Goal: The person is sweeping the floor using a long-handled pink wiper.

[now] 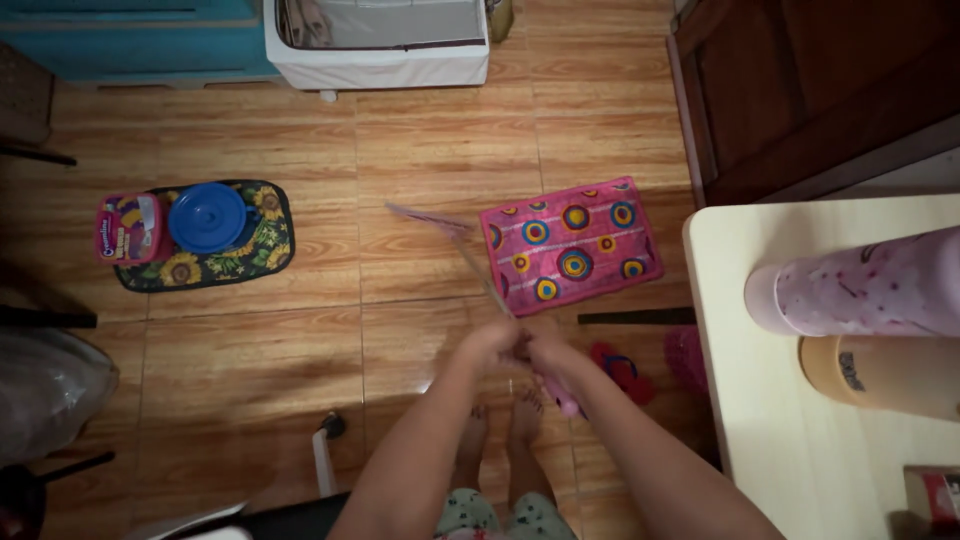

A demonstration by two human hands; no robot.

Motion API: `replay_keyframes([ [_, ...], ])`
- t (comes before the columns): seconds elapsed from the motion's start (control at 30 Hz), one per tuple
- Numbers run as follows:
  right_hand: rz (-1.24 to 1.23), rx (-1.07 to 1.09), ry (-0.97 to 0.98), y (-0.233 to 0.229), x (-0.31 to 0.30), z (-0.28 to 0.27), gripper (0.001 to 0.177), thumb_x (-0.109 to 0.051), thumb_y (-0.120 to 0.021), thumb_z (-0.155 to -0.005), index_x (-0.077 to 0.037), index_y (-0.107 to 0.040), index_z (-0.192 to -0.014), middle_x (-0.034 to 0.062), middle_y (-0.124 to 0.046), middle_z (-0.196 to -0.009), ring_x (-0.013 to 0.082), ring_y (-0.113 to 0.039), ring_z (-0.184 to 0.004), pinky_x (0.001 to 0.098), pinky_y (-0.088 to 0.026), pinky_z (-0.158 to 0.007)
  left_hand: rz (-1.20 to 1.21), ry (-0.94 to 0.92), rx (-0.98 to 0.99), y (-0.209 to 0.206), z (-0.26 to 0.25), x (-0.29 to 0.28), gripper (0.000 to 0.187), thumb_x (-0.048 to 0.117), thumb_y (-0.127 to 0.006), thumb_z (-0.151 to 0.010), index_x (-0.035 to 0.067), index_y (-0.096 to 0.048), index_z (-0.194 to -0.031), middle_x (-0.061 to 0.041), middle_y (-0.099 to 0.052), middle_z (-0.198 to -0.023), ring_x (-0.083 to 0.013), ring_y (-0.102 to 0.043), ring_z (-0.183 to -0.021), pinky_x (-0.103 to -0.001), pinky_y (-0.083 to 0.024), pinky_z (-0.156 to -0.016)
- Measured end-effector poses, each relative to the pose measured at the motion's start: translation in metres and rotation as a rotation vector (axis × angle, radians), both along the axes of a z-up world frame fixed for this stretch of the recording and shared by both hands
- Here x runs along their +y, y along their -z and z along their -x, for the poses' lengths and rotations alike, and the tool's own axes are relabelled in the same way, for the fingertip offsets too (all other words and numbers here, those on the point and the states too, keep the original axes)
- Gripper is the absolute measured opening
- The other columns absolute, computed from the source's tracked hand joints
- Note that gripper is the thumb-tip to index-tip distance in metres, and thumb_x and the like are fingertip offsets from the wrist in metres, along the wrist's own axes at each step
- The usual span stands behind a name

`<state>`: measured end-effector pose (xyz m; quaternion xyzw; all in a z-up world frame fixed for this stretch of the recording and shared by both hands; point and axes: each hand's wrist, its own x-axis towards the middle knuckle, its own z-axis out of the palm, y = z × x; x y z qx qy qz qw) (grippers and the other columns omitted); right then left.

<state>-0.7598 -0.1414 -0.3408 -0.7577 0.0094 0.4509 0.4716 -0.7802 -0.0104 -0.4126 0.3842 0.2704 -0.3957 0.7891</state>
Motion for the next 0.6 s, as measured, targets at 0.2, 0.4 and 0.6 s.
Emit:
replay_keyframes([
  [0.2, 0.192, 0.198, 0.072, -0.097, 0.032, 0.014, 0.016, -0.019, -0.062, -0.094, -0.014, -0.070, -0.107, 0.0069, -0.054, -0.057, 0.0207, -0.048, -0.040, 0.0394, -0.039, -0.036, -0.114, -0.074, -0.043, 0.000, -0.010, -0.001, 0.022, 0.029, -0.055, -0.101, 0.011, -0.068, -0.100, -0.006, -0.068, -0.079, -0.0231, -0.062, -0.065, -0.040, -0.054, -0.057],
  [0.4, 0.141, -0.116, -0.020, -0.091, 0.083, -0.025, 0.015, -0.017, -0.059, -0.094, -0.009, -0.070, -0.100, 0.0070, -0.062, -0.058, 0.0196, -0.057, -0.043, 0.0379, -0.042, -0.037, -0.274, -0.318, -0.082, -0.077, -0.025, 0.058, 0.023, 0.027, -0.057, -0.095, 0.015, -0.067, -0.111, -0.005, -0.071, -0.092, -0.0214, -0.066, -0.079, -0.041, -0.055, -0.063],
  [0.6, 0.258, 0.168, -0.045, -0.085, 0.095, -0.026, 0.029, -0.016, -0.049, -0.092, -0.012, -0.067, -0.115, 0.0150, -0.058, -0.067, 0.0232, -0.049, -0.046, 0.0400, -0.033, -0.040, -0.285, -0.423, -0.065, -0.110, -0.002, 0.057, 0.034, 0.031, -0.056, -0.094, 0.022, -0.055, -0.127, -0.004, -0.069, -0.107, -0.0215, -0.067, -0.090, -0.043, -0.056, -0.065],
])
